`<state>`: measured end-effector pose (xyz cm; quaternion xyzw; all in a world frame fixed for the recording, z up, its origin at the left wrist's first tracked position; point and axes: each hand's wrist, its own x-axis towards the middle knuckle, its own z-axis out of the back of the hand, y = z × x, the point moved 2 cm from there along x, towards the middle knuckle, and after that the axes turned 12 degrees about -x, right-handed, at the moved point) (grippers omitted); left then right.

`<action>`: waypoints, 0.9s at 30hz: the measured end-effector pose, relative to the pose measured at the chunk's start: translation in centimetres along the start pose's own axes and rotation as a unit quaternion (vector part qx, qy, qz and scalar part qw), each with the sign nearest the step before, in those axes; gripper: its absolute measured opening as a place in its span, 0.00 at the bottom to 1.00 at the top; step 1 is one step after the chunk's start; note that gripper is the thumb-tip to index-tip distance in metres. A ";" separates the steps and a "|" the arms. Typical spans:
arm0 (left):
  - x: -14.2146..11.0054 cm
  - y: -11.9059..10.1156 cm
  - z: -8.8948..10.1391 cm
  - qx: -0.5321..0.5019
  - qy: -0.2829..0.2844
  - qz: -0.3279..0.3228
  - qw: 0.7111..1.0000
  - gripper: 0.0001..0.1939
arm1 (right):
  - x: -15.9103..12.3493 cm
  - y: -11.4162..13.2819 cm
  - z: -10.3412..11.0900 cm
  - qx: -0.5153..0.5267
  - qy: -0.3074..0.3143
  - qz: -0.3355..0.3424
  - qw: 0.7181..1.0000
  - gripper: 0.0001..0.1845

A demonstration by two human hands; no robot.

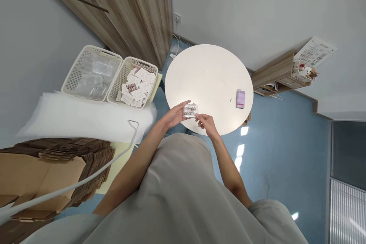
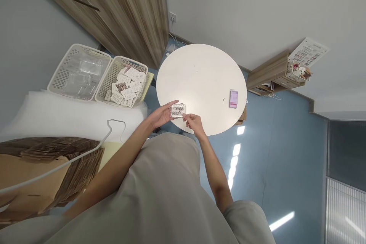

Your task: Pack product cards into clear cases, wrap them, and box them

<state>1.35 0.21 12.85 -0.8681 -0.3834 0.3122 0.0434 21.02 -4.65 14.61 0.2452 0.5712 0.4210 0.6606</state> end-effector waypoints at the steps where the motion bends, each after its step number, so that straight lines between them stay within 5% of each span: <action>1: 0.0 0.1 0.2 0.007 -0.008 -0.004 1.000 0.28 | 0.1 -0.1 -0.2 0.013 -0.002 -0.004 1.000 0.30; 9: 0.2 0.8 3.1 0.154 -0.136 0.006 0.979 0.33 | 1.4 -0.5 -0.5 0.034 -0.059 -0.022 0.997 0.28; 17: 0.5 0.3 4.5 0.219 -0.175 -0.043 0.959 0.30 | 2.8 -1.3 -1.3 -0.012 -0.043 -0.014 0.999 0.30; 22: 1.9 0.4 7.3 0.294 -0.215 -0.074 0.928 0.29 | 6.3 -3.7 -3.0 -0.063 -0.006 -0.013 0.998 0.28; 27: 4.8 0.9 10.2 0.392 -0.303 -0.040 0.868 0.19 | 11.2 -6.5 -5.7 -0.171 0.021 -0.093 0.981 0.22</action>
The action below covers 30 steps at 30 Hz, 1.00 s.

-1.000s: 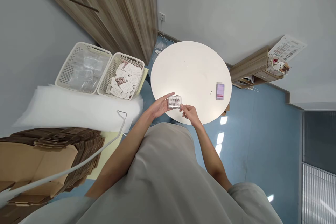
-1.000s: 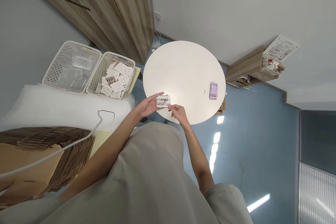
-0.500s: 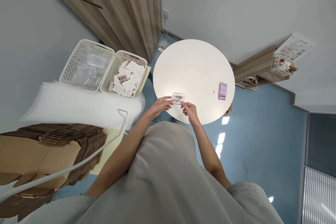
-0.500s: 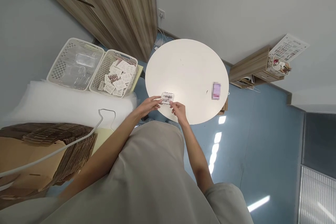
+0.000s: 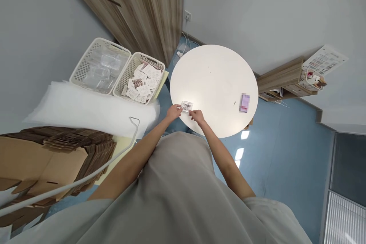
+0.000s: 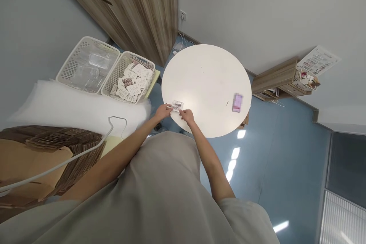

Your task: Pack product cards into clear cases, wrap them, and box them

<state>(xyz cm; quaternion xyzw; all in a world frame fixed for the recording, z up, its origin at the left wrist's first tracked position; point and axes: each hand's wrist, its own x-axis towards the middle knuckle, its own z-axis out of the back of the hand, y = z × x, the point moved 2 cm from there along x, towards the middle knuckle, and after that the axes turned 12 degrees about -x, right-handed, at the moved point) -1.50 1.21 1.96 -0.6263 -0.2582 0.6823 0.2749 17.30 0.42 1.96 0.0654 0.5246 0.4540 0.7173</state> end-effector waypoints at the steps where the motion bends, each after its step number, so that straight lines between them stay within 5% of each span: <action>1: 0.6 0.3 -0.1 0.030 -0.012 0.010 0.999 0.18 | 0.8 -0.1 -0.6 -0.023 0.009 -0.024 0.999 0.22; 8: 2.9 2.1 -0.4 0.099 -0.037 0.004 0.994 0.20 | 3.2 -0.5 -2.5 -0.072 0.024 -0.072 0.995 0.21; 16: 0.8 2.8 0.2 0.236 0.052 -0.010 0.970 0.25 | 1.4 -1.2 -0.8 -0.166 0.033 -0.054 0.984 0.22; 19: -1.7 4.2 2.7 0.197 0.030 -0.054 0.978 0.23 | -0.7 -0.7 -0.1 -0.193 0.041 0.038 0.980 0.19; 23: -5.6 7.3 7.7 0.129 -0.065 -0.076 0.987 0.22 | -2.9 0.8 -0.2 -0.203 0.054 0.101 0.972 0.15; 30: -8.5 11.6 15.6 0.159 -0.301 -0.086 0.936 0.24 | -3.1 7.1 -5.3 -0.260 0.118 0.199 0.938 0.15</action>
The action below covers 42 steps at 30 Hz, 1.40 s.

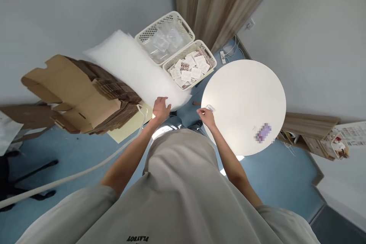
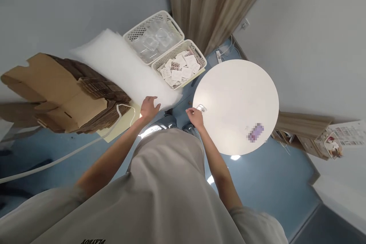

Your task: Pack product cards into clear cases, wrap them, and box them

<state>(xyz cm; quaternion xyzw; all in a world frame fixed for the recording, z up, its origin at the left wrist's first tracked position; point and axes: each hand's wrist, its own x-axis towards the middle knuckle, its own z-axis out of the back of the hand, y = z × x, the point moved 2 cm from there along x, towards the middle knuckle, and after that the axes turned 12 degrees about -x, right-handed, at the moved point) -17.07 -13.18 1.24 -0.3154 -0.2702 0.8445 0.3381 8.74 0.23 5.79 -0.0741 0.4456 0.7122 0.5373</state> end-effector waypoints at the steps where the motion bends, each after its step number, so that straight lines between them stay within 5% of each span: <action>1: 0.4 0.6 0.4 0.005 -0.015 0.000 1.000 0.25 | 0.8 1.3 -0.4 -0.010 0.005 0.017 1.000 0.14; 5: 1.9 2.2 1.4 0.021 -0.026 -0.018 0.999 0.27 | 3.7 6.7 -2.1 -0.046 0.027 0.078 0.996 0.12; 11: 2.8 2.1 2.2 0.069 0.031 -0.028 0.997 0.25 | 6.1 12.5 -4.1 -0.079 0.048 0.106 0.990 0.13; 17: 3.0 1.6 3.0 0.094 0.075 -0.013 0.993 0.18 | 5.9 13.8 -5.2 -0.080 0.057 0.094 0.991 0.13; 22: 2.9 1.0 4.5 0.050 0.032 -0.012 0.998 0.17 | 5.5 13.4 -5.2 -0.072 0.056 0.072 0.993 0.14; 27: 1.2 -2.1 7.4 -0.021 -0.038 -0.051 0.998 0.18 | 5.0 14.8 -4.6 0.014 0.079 0.067 0.994 0.27; 32: -1.4 -7.4 7.8 -0.079 -0.002 -0.132 0.988 0.16 | 3.6 17.0 -3.1 0.041 0.050 0.102 0.993 0.33; 37: -3.7 -13.1 5.2 -0.102 0.044 -0.251 0.962 0.16 | 1.5 14.6 1.1 0.076 -0.080 0.120 0.987 0.27; 42: -4.3 -17.1 2.0 -0.111 0.072 -0.327 0.936 0.19 | -1.6 6.4 6.0 0.189 -0.161 0.058 0.967 0.25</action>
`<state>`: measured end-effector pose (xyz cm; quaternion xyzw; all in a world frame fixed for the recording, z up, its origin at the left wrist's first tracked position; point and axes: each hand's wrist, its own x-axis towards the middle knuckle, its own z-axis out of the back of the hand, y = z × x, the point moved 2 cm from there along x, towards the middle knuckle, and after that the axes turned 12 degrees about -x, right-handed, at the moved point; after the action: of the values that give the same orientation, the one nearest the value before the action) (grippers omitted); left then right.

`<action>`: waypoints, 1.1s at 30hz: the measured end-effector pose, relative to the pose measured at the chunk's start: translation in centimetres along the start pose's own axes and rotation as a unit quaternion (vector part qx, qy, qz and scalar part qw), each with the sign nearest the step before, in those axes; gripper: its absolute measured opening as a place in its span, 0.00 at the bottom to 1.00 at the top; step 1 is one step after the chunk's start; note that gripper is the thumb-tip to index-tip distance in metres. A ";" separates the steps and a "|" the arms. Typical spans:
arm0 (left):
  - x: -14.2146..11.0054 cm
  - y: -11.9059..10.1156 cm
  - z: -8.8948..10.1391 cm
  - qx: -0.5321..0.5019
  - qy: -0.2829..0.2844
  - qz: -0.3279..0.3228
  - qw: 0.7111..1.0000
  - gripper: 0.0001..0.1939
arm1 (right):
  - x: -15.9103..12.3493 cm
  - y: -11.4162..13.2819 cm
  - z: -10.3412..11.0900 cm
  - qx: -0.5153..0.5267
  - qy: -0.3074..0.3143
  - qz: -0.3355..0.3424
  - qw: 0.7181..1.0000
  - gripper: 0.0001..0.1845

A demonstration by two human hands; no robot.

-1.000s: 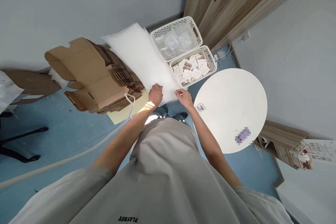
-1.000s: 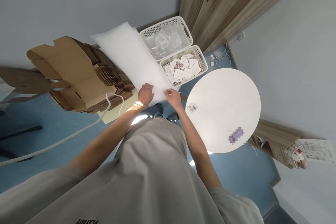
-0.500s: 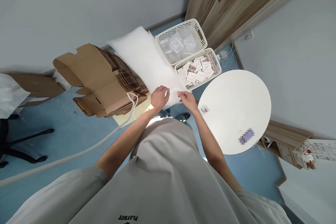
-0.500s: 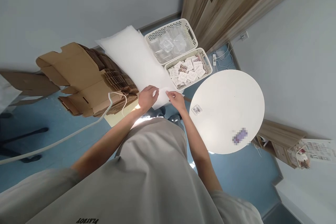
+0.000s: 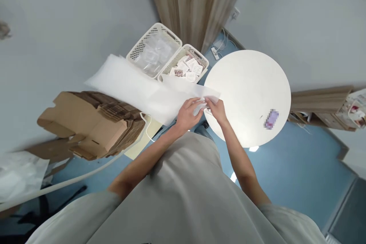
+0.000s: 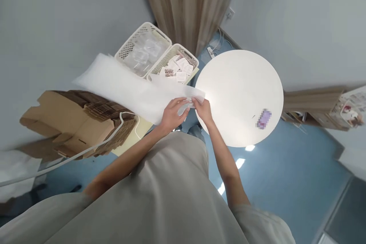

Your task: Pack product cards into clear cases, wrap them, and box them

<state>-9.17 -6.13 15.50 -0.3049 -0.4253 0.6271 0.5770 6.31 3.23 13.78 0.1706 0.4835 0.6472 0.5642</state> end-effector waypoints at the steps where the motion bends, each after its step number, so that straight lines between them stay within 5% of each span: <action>1: 0.6 -0.1 -0.7 0.008 0.008 -0.011 1.000 0.21 | -0.6 -1.4 1.6 0.013 -0.018 -0.020 1.000 0.25; 8: 4.8 1.8 -7.2 0.086 0.146 -0.019 0.985 0.40 | -5.2 -10.7 10.8 0.042 -0.111 -0.092 0.989 0.24; 16: 5.5 3.8 -16.5 0.179 0.322 0.009 0.930 0.39 | -8.2 -21.2 15.8 0.097 -0.177 -0.183 0.962 0.24; 23: 4.9 4.5 -22.2 0.242 0.345 0.058 0.905 0.39 | -9.5 -28.6 15.3 0.200 -0.271 -0.270 0.902 0.25; 28: 5.1 6.5 -21.9 0.288 0.377 0.094 0.875 0.46 | -10.0 -30.5 12.6 0.289 -0.301 -0.280 0.864 0.23; 33: 4.1 7.9 -20.5 0.304 0.409 0.091 0.856 0.47 | -10.9 -30.8 10.9 0.244 -0.266 -0.305 0.881 0.26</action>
<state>4.50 1.84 -0.32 -0.3804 0.0906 0.5939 0.7031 35.37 -5.01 -2.72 0.3123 0.4858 0.2350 0.7818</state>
